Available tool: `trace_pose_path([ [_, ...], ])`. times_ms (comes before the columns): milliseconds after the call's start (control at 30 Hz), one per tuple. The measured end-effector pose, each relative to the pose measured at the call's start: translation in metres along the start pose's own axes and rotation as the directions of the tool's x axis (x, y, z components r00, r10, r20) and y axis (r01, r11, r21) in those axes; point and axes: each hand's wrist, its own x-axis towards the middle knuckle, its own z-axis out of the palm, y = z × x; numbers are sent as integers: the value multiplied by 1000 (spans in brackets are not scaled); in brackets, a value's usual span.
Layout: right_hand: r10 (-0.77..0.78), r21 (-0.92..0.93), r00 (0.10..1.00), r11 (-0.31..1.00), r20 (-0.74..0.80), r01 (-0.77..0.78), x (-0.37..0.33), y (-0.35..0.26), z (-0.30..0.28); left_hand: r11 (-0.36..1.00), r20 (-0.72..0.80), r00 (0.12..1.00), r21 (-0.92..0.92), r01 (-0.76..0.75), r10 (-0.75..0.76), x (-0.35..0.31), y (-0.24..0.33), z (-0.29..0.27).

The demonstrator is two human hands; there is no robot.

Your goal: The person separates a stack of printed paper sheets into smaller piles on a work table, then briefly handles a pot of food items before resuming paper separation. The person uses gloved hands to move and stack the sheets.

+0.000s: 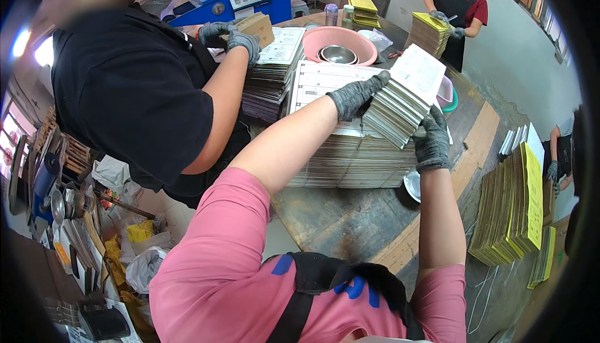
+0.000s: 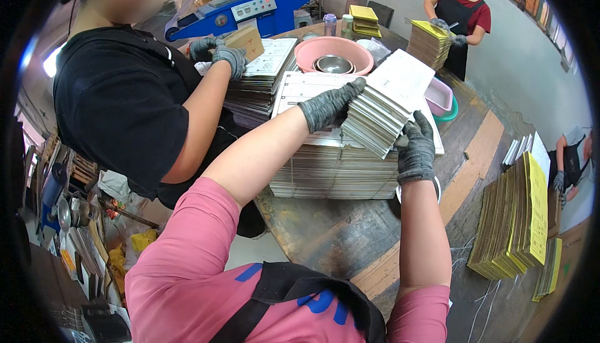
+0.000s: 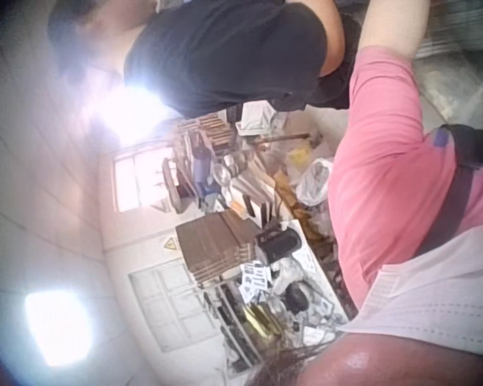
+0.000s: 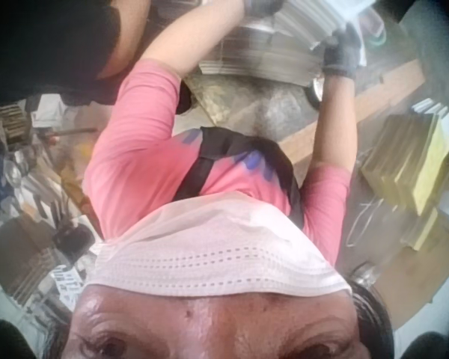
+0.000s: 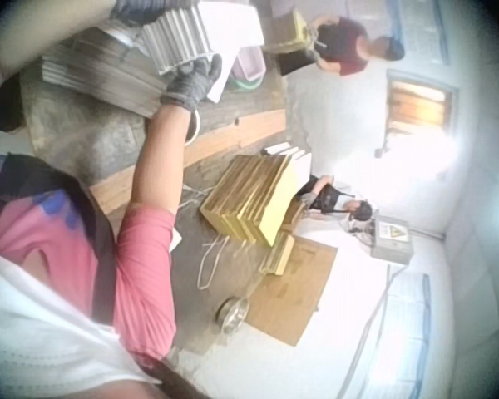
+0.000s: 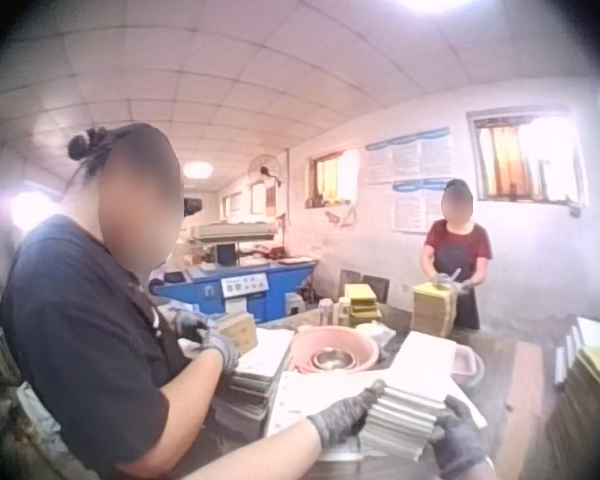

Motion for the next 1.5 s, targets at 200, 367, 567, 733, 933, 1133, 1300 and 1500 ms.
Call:
trace_pose_path([
  [200,-6,-48,997,999,-73,3,-33,-10,-8,989,62,998,142,-40,32,-32,1,34],
  [367,-127,-229,992,965,4,125,-49,-7,-14,983,24,998,174,-56,53,-35,-13,37],
  [567,-65,-197,998,978,8,65,-42,0,-13,984,-77,988,126,-125,136,-28,-26,36],
  [733,-172,-266,984,948,34,175,-94,-5,-36,900,149,919,196,-390,366,-61,-58,54],
  [933,-149,-175,988,974,-31,141,-232,52,-140,928,155,946,202,-314,286,-152,-181,78],
  [1133,216,-304,943,907,-254,-290,-303,149,-244,894,140,981,443,58,-133,-176,-305,53],
  [1300,253,-580,926,725,-279,-372,-313,168,-279,791,196,950,607,78,-244,-172,-282,44],
  [1500,195,-461,905,808,-378,-366,-327,151,-299,635,-134,775,666,-391,618,-85,-53,24],
])
